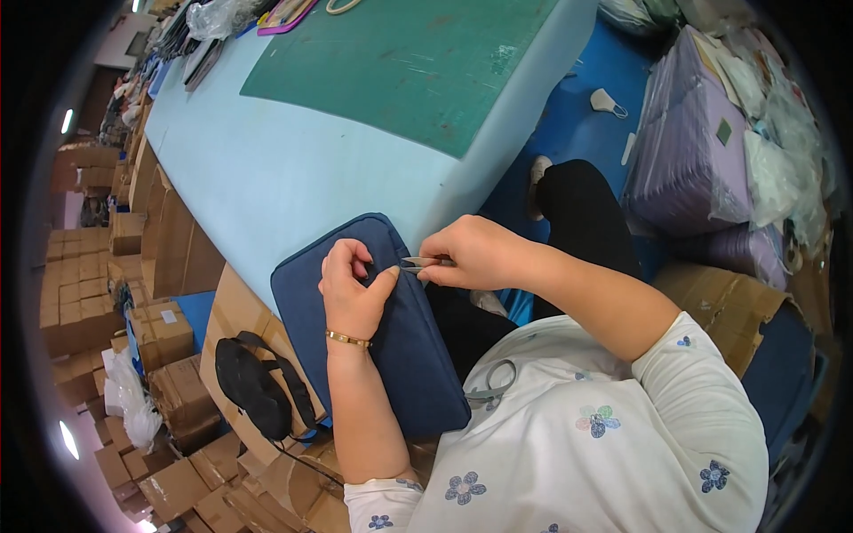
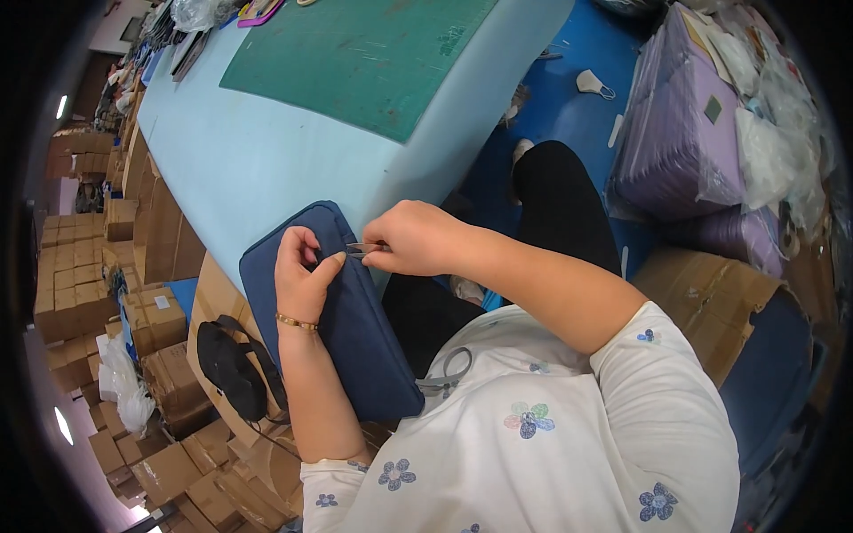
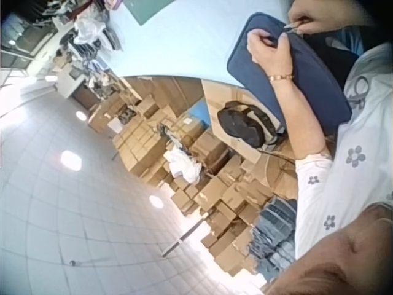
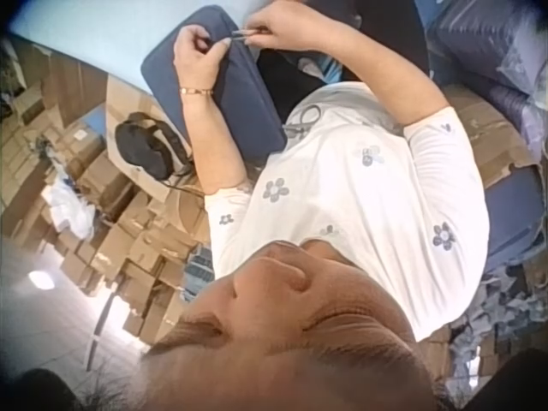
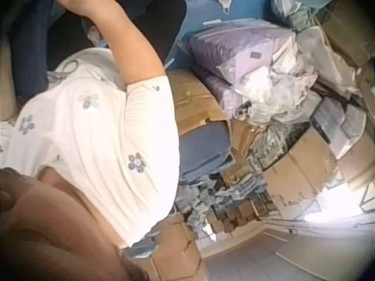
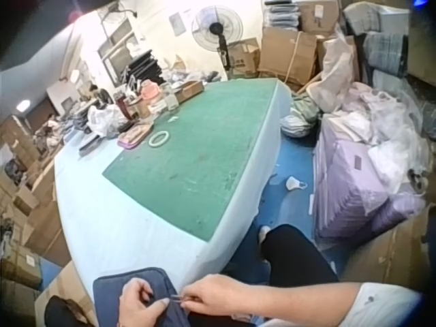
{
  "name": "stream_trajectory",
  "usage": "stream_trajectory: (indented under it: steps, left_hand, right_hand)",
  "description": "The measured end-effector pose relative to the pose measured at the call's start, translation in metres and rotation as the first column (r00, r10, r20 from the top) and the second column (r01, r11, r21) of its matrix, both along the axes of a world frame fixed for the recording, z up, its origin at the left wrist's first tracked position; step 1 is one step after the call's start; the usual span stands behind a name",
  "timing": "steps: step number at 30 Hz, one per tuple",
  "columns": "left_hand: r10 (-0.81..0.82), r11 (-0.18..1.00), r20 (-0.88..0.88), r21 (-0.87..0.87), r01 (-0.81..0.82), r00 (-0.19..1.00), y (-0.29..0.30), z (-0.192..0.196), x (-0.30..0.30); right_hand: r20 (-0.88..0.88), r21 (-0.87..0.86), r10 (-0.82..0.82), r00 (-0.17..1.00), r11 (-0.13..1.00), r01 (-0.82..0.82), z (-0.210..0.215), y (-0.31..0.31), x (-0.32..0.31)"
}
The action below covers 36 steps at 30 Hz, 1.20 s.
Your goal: Inspecting and trimming excess threads from a blue leather sleeve using thread snips.
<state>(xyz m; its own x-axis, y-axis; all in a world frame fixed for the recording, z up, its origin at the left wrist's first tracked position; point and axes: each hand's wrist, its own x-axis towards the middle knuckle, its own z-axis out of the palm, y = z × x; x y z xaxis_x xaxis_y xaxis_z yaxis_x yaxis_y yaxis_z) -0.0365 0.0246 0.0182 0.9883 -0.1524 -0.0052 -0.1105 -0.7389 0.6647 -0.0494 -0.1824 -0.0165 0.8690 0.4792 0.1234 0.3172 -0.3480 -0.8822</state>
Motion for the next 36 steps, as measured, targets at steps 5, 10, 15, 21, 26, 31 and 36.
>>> stream_trajectory:
  steps: [5,10,15,21,26,31,36]
  left_hand:
    - [-0.004,1.000,0.010,-0.008,0.004,1.000,0.000,-0.001,0.000]
    - [-0.002,1.000,0.021,0.006,0.002,1.000,0.003,0.000,-0.001]
    - [-0.021,1.000,0.037,0.005,0.021,0.999,0.001,0.001,0.001]
    - [0.052,0.973,-0.122,-0.219,-0.078,0.991,0.022,-0.018,0.003]
    - [-0.092,0.981,-0.012,-0.172,0.088,0.996,0.036,-0.033,0.018]
    - [-0.016,0.999,-0.129,-0.043,0.011,0.991,-0.015,0.014,-0.009]
    - [-0.043,0.983,-0.140,-0.183,0.017,0.989,-0.004,0.006,-0.005]
  right_hand:
    - [-0.229,0.006,0.035,0.973,0.999,-0.035,0.010,0.001,0.001]
    - [-0.401,0.098,0.054,0.914,0.995,-0.016,0.009,0.006,0.000]
    - [-0.138,0.088,-0.051,0.989,0.994,0.063,-0.010,0.009,-0.006]
    - [0.105,-0.055,-0.125,0.987,0.990,0.131,-0.021,0.022,-0.008]
    - [0.234,0.126,-0.219,0.947,0.973,0.194,-0.051,0.033,-0.006]
    - [0.208,0.180,-0.252,0.945,0.959,0.217,-0.052,0.025,-0.009]
    - [0.107,0.327,-0.245,0.964,0.924,0.199,-0.052,0.027,-0.016]
